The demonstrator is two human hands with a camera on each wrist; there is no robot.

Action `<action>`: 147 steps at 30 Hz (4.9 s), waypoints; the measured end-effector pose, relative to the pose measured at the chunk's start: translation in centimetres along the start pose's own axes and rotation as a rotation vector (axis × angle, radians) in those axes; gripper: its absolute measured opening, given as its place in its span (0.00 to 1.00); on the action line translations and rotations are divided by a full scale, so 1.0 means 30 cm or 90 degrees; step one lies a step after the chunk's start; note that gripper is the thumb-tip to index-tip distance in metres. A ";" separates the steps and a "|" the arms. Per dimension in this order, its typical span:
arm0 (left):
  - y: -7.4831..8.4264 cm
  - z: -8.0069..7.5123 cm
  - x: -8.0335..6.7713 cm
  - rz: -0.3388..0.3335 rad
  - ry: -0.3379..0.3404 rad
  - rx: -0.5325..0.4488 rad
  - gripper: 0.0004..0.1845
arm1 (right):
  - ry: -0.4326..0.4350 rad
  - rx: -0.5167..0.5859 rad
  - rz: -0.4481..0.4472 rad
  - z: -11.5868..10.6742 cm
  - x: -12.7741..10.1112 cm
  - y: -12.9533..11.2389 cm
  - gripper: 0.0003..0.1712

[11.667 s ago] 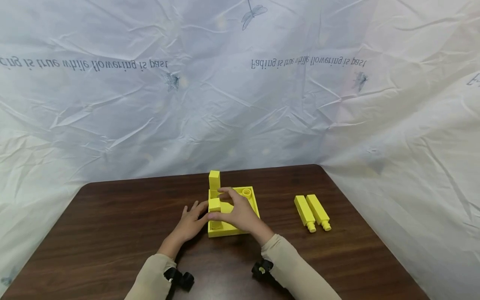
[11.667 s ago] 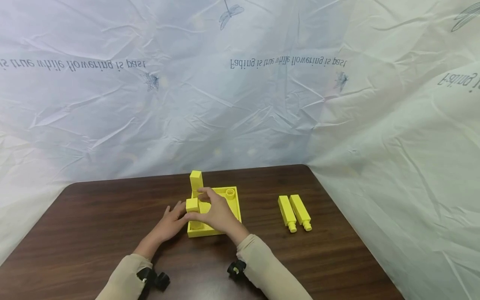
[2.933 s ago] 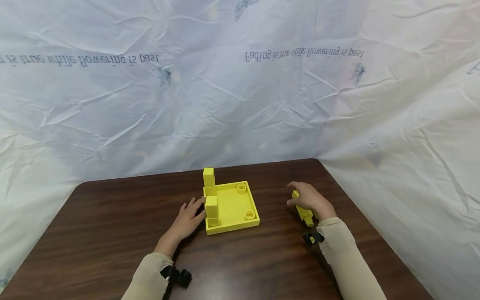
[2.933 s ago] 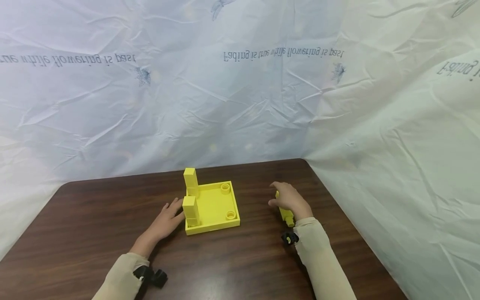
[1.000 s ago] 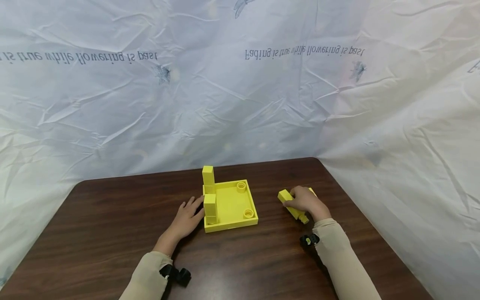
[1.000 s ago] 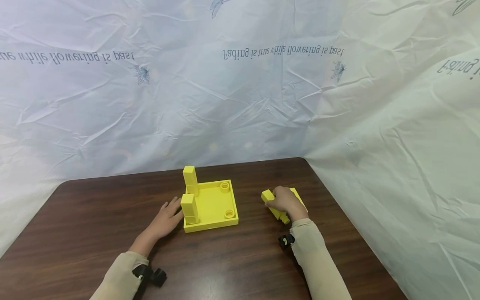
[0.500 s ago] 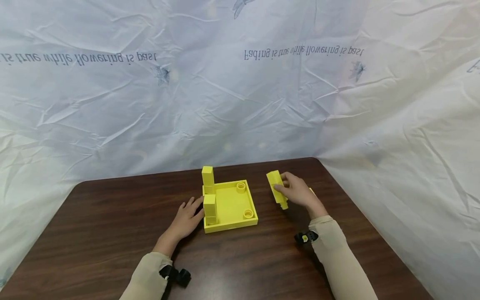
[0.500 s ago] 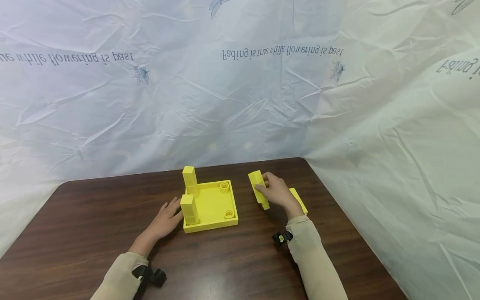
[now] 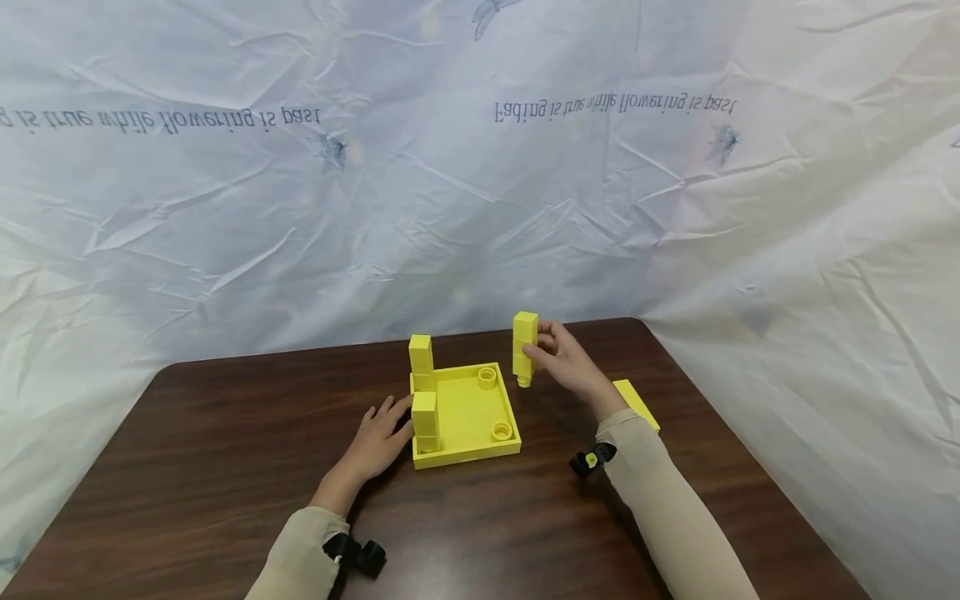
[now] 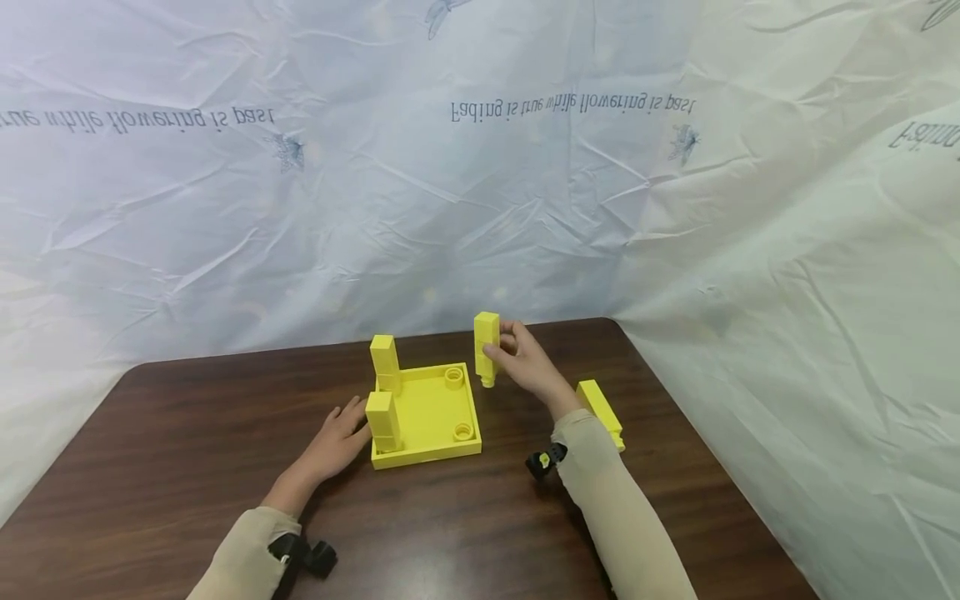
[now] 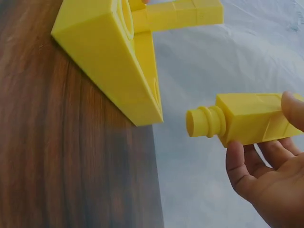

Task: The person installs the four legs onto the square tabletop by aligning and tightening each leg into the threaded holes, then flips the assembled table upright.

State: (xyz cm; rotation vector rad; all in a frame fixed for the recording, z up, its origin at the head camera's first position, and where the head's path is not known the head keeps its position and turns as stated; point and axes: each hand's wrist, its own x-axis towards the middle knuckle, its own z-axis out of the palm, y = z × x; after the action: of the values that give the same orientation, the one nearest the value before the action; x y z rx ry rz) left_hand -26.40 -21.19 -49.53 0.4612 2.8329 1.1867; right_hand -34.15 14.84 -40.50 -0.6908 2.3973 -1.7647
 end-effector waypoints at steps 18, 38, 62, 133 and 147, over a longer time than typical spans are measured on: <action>0.010 0.006 -0.005 0.039 0.018 -0.027 0.33 | -0.013 -0.026 -0.021 0.112 0.119 0.024 0.27; 0.000 -0.007 -0.001 0.012 -0.009 -0.013 0.33 | -0.029 -0.118 -0.003 0.162 0.128 0.059 0.33; 0.002 -0.010 -0.001 0.015 -0.001 -0.014 0.32 | -0.027 0.079 0.011 0.120 0.129 0.057 0.39; 0.004 -0.005 0.000 0.014 -0.006 -0.007 0.32 | 0.081 0.000 -0.008 0.198 0.095 0.007 0.38; -0.002 -0.018 -0.013 0.002 -0.009 -0.002 0.33 | -0.123 0.139 0.009 0.115 0.172 0.048 0.35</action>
State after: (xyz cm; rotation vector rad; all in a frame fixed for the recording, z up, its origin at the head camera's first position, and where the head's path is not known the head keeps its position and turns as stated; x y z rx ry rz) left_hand -26.14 -21.72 -49.22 0.4735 2.8180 1.1841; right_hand -38.05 10.04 -41.96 -0.7740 2.0433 -1.8253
